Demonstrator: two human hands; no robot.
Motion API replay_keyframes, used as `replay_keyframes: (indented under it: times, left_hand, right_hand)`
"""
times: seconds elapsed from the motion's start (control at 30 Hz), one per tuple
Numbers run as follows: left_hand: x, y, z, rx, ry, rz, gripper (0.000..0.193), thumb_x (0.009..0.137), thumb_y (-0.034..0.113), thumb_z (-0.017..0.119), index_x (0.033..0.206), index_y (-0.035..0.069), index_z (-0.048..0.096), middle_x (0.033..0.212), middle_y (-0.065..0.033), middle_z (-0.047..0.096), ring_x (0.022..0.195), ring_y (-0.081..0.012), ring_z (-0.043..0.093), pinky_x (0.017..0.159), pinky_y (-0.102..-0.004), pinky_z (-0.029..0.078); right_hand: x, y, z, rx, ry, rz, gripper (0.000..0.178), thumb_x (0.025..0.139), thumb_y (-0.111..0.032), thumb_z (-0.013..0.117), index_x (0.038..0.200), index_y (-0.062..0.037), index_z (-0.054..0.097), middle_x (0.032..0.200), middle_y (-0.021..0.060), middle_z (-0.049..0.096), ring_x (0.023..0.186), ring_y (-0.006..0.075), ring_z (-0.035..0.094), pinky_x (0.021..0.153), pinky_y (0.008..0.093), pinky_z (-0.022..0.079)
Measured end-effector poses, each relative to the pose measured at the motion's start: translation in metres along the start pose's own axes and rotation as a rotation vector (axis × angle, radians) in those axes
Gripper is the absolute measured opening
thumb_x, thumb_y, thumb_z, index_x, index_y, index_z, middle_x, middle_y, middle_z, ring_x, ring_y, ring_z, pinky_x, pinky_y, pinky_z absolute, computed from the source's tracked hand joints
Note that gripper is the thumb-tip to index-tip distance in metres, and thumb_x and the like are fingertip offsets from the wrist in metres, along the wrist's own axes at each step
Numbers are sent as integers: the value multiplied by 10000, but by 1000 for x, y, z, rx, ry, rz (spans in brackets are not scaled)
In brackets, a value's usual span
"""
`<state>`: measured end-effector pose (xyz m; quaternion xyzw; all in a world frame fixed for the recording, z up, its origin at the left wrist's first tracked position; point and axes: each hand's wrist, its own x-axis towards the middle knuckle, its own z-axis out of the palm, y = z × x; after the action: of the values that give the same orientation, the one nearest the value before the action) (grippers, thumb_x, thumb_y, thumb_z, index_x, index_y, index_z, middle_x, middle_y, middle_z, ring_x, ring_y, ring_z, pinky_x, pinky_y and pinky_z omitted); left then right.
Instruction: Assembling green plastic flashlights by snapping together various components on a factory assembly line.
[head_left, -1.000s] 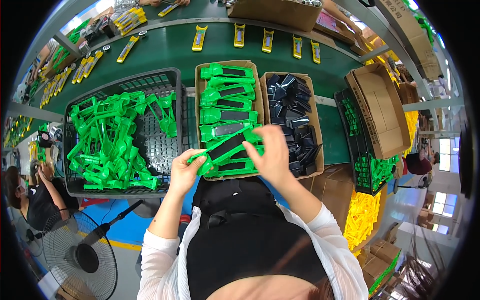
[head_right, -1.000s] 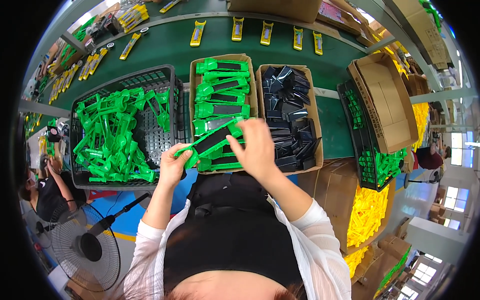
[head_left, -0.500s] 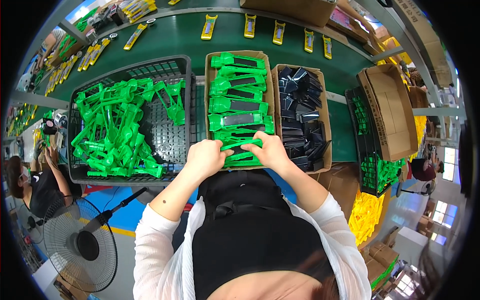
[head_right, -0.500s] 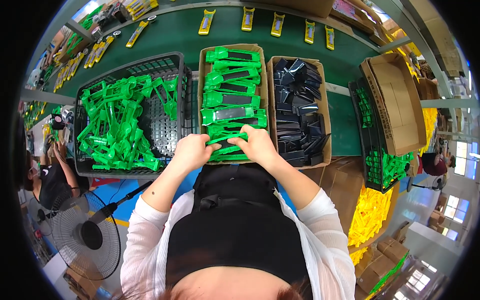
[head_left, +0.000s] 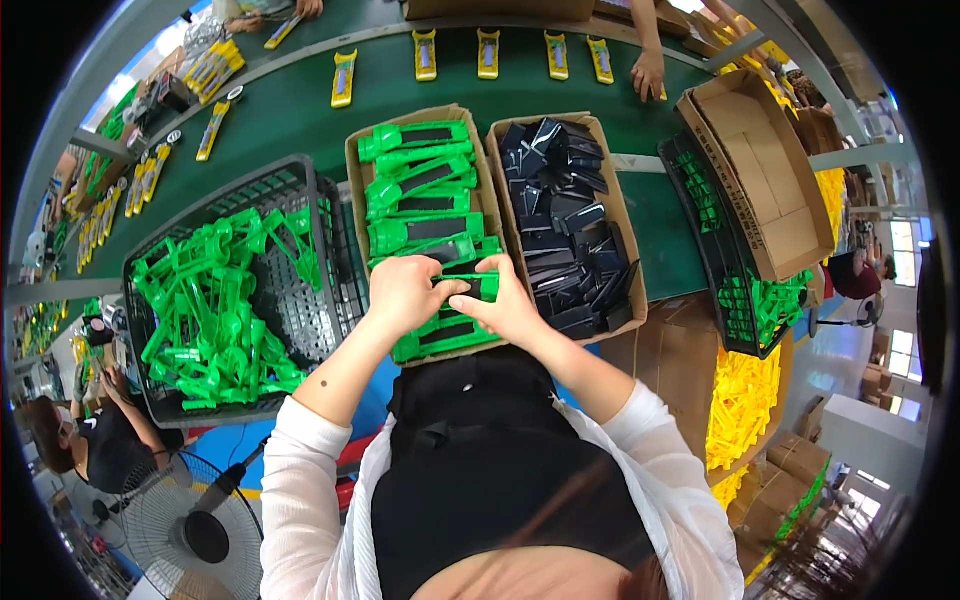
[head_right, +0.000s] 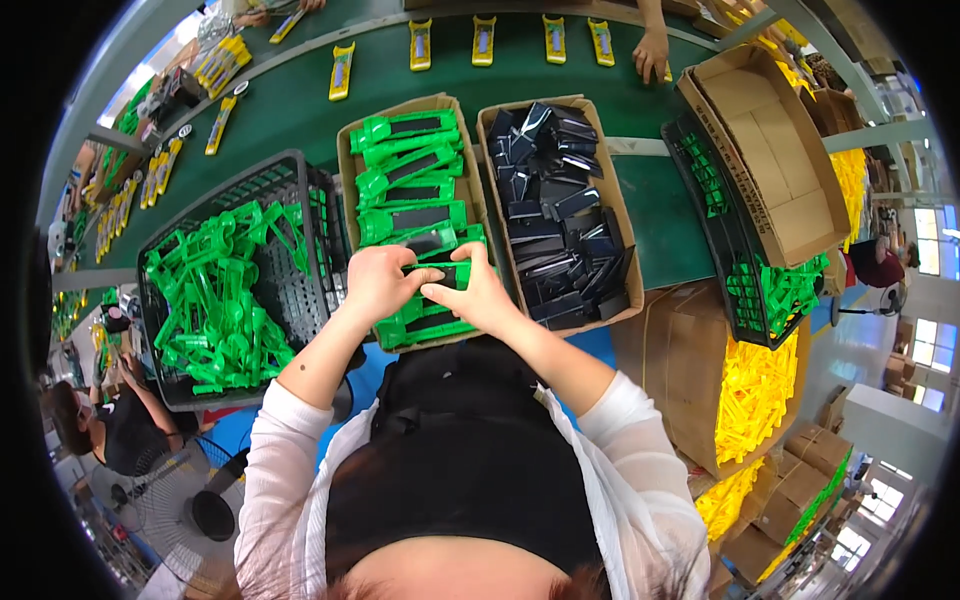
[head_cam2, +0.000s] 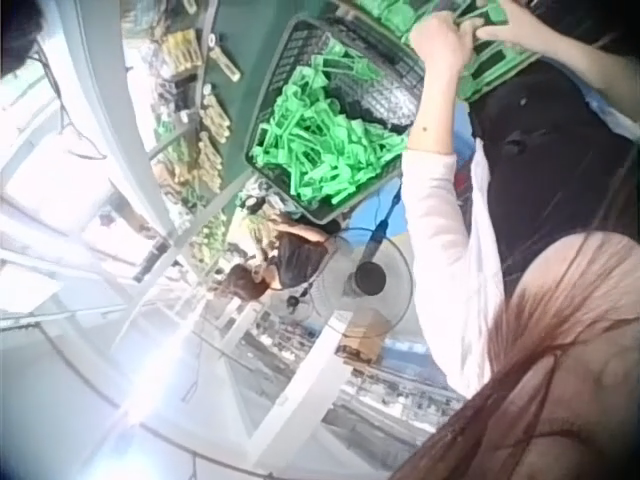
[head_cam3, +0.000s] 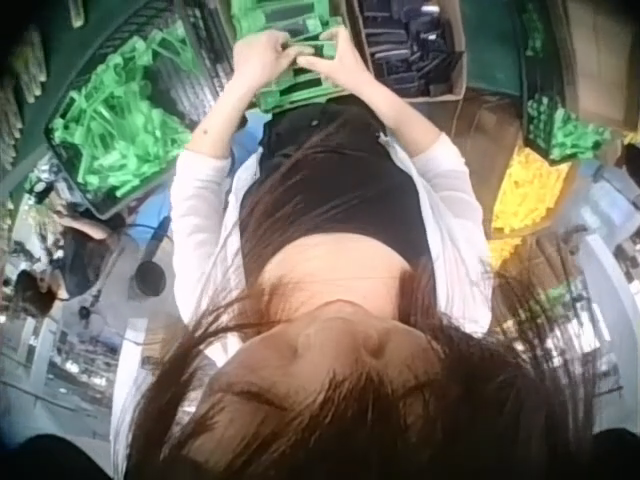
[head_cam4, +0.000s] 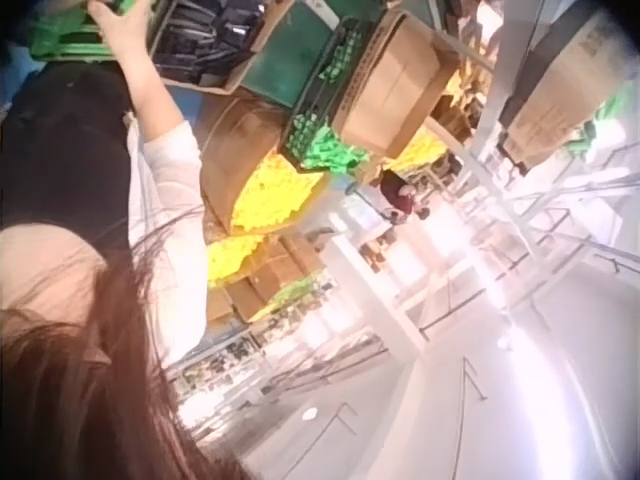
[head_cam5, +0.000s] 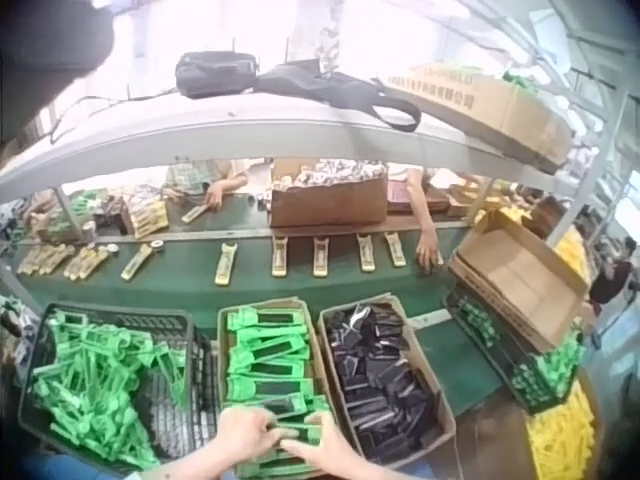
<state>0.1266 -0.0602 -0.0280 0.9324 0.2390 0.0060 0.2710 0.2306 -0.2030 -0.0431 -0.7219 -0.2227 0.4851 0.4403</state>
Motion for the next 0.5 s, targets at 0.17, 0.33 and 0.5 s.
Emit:
replay_keyframes:
  times: [0.17,0.33,0.5]
  left_hand:
    - [84,-27,-2,222,317,270,417,674,454,673,521,82,561,549,-66,554,569,-268,528,686,-390,408]
    - [92,-79,33,431,14,71,600,860,568,361,1372,263,299,1447,-64,215,1347,-294,144,1062,-551,116]
    - [98,-75,31,301,144,110,566,855,499,431,1324,185,395,1433,-105,243,1337,-316,165,1044,-582,123]
  right_hand:
    - [23,24,-21,559,-14,-34,497,855,-187,595,1237,-48,307,865,116,587,538,105,530,443,226,426]
    - [61,53,-121,-633,491,-388,175,754,-85,598,920,-32,583,868,131,601,791,294,599,696,375,482]
    - [94,98,-196,-1172,502,-320,315,889,-106,348,1169,-93,491,1216,160,496,1011,354,549,835,441,455]
